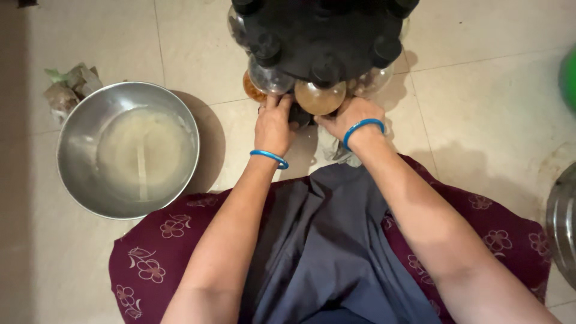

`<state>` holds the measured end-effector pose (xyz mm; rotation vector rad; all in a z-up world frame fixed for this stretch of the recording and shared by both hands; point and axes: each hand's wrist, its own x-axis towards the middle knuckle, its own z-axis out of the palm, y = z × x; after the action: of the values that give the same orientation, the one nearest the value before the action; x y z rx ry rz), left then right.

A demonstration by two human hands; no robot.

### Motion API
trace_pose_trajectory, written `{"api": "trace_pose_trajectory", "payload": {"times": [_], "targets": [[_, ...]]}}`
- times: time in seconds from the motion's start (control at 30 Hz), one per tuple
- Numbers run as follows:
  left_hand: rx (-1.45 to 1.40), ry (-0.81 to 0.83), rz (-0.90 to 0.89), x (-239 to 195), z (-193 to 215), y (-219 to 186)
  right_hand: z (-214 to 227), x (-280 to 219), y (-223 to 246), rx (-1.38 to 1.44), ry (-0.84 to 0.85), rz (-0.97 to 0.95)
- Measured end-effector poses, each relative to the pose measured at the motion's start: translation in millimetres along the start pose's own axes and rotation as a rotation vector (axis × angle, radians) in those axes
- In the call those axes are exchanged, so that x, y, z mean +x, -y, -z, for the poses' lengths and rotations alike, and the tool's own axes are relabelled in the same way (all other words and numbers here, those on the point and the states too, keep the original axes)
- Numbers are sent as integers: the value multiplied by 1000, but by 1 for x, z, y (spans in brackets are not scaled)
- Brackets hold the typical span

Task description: The person sits on the floor and wipes multiple glass jars on a rotating rack with a cloth. They periodically dip the cloth into a metal bowl of water, wring it out, and continue wiping the jars and the rack surface.

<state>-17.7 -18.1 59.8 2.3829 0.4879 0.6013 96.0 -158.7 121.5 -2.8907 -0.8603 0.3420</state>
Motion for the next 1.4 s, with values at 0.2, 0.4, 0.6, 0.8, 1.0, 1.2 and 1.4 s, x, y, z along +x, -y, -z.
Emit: {"api": "trace_pose_trajectory", "payload": {"times": [0.2,0.4,0.6,0.8,1.0,1.2,1.4], "targets": [[21,-29,25,-8,5,-17,21,-6,-24,-177,208,-102],[10,17,53,-13,19,-30,27,-18,-53,-128,100,-183],[62,44,104,-17,35,-25,36,-22,-79,-31,30,-117],[56,64,110,-8,69,-20,53,-20,-108,526,-148,45],[5,122,194,-12,98,-30,75,-43,-76,1966,226,123],[-472,189,478,-8,106,-48,107,-79,-18,1895,-249,672],[-307,126,272,-1,110,-57,52,-123,53,268,-831,810]]}}
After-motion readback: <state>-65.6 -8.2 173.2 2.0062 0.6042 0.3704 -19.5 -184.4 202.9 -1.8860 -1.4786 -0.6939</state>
